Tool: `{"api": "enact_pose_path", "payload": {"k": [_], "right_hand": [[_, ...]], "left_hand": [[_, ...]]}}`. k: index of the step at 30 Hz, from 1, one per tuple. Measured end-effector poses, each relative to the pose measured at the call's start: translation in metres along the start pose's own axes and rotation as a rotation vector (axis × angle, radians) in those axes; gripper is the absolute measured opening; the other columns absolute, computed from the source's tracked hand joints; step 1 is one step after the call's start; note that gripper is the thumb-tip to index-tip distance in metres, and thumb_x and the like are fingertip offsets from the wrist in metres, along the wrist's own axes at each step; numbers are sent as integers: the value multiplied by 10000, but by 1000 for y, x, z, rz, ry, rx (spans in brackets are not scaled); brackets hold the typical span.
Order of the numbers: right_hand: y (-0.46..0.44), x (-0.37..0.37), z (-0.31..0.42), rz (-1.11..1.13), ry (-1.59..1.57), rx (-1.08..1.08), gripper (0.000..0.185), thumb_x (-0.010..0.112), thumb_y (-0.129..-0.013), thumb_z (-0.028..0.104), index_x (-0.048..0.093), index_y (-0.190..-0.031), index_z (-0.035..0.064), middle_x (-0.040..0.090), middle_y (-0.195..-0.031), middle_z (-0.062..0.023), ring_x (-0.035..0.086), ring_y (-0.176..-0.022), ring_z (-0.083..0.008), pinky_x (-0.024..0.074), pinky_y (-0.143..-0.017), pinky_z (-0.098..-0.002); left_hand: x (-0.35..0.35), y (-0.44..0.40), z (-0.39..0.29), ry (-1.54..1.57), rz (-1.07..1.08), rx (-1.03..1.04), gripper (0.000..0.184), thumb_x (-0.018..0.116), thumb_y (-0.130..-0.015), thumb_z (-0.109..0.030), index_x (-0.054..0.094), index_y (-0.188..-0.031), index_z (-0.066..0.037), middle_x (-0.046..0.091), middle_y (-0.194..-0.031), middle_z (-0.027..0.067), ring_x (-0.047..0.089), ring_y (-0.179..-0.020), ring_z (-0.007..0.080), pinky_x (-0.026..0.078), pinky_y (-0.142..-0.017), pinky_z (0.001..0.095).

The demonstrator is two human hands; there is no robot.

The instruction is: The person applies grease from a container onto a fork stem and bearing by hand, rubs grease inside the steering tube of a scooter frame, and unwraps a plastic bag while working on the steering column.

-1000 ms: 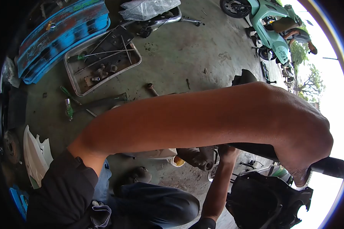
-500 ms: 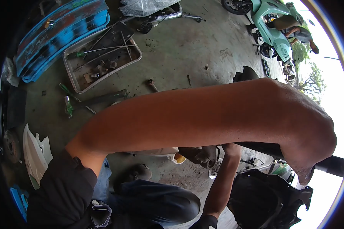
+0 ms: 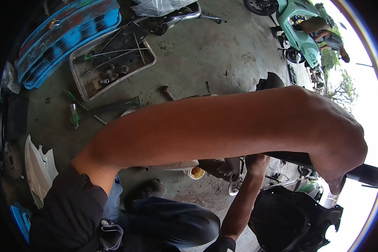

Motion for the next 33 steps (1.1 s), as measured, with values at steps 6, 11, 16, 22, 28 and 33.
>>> {"api": "enact_pose_path", "payload": {"k": [6,11,16,22,28,33], "right_hand": [[13,18,-25,85,-472,424,348,614,-980,319,663,-1103,-3,690,-1089,-96,646,-951,-237,516,-845,-385],[20,28,-26,-39,-1060,790,210,593,-983,152,707,-1095,16,713,-1113,-89,637,-1111,-178,497,-938,-376],[16,1,-28,-91,-1050,688,137,602,-936,62,679,-1022,-12,676,-1068,-56,579,-959,-122,472,-823,-306],[-9,-42,1,8,-817,636,220,611,-875,-24,687,-1079,-52,663,-958,-21,542,-866,-102,431,-817,-271],[-7,-65,27,-116,-722,831,313,601,-869,13,673,-1158,-79,681,-1007,-52,580,-917,-121,458,-866,-269],[20,-80,20,-143,-759,1012,387,603,-843,33,676,-1212,-58,686,-1082,-101,587,-944,-113,461,-894,-258]], "left_hand": [[5,-6,7,-20,-14,-17,568,709,-891,-580,784,-1111,-62,756,-1124,148,698,-1083,329,526,-962,460],[2,-2,9,-48,-18,-53,551,713,-888,-568,781,-1123,-75,761,-1101,137,702,-1076,323,530,-955,458],[2,0,16,-16,-37,-75,545,709,-891,-568,777,-1132,-84,762,-1092,134,706,-1061,320,532,-944,455],[0,2,20,-17,-63,-93,494,728,-894,-523,763,-1109,-79,758,-1017,142,716,-1004,318,539,-896,461],[-6,8,21,-39,-96,-106,446,753,-886,-476,748,-1089,-79,752,-986,147,723,-974,319,546,-868,458],[-10,15,22,46,-136,-138,464,769,-878,-447,737,-1114,-48,748,-977,163,727,-943,330,547,-858,462]]}}
Point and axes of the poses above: each hand's wrist, its own y-axis away from the middle knuckle, its own x-axis out of the palm, z = x × y, the point moved 8 cm from there along -y, towards the middle knuckle
